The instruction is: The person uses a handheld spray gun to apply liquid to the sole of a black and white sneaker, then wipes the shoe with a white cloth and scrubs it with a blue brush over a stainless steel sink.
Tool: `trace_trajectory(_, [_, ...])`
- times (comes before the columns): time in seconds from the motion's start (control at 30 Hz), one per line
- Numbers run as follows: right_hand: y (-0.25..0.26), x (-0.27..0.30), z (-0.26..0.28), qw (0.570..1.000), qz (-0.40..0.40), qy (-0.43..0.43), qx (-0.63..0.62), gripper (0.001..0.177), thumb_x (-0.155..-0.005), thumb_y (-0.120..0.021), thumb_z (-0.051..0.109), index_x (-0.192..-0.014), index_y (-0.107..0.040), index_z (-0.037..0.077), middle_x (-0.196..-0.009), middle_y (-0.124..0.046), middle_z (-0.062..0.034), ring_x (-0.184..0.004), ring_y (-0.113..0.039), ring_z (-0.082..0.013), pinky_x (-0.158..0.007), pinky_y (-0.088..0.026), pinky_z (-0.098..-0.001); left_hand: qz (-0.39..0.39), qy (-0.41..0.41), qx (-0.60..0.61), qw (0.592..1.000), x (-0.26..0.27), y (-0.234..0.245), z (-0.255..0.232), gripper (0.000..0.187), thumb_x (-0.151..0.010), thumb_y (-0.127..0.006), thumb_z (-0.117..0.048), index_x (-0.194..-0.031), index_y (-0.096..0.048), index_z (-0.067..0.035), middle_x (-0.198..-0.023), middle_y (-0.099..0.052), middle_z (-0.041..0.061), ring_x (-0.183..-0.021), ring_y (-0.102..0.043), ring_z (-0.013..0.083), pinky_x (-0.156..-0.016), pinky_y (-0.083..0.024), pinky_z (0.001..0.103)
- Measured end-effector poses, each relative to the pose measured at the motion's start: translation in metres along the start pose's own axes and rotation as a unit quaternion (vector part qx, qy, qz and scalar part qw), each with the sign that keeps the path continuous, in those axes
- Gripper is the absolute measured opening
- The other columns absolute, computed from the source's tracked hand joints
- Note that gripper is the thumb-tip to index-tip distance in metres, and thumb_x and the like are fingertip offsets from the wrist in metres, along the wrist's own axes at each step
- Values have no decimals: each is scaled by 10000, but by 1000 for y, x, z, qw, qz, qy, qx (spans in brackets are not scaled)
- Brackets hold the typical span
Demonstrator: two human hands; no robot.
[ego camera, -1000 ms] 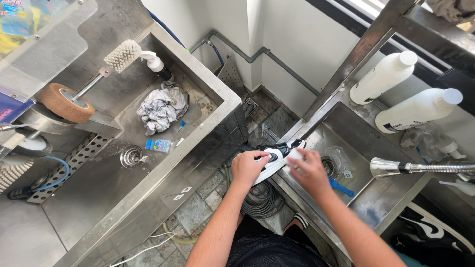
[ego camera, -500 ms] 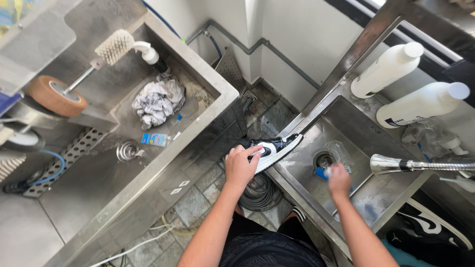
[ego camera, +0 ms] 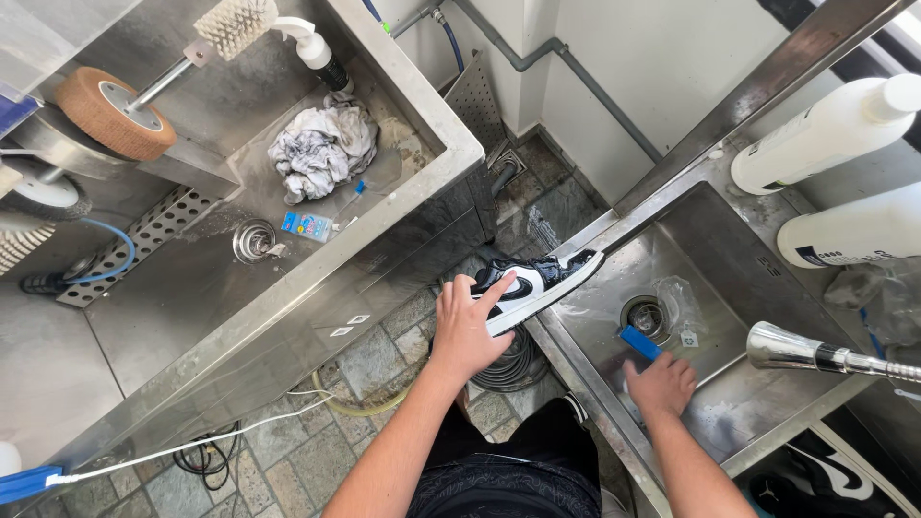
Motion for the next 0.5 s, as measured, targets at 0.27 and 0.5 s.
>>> trace_trajectory(0.27, [-17, -35, -10, 987, 85, -13, -135, 539, -873, -552, 72, -1401, -448, 58, -1176, -689, -315, -1139, -649, -479, -991, -488, -544, -23, -18, -7, 1000, 4, -2, -4, 905, -636, -867, -261, -1469, -518, -305, -1145, -473, 142, -1116, -450, 338, -1028, -353, 485])
trace_trajectory(0.5, [22, -11, 28, 952, 5, 69, -299, 554, -918, -538, 76, -1455, -403, 81, -1109, -672, -348, -1025, -638, -537, -904, -484, -576, 26, -1, -58, 998, 4, -8, -5, 936, -658, -843, -289, -1517, -477, -357, -1088, -484, 131, -1043, -469, 324, -991, -368, 465])
Point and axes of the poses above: each hand's wrist, its own x-axis away from the middle knuckle, its own y-axis out of the back of the hand, z = x × y, the point moved 7 cm from there along -x, towards the middle knuckle
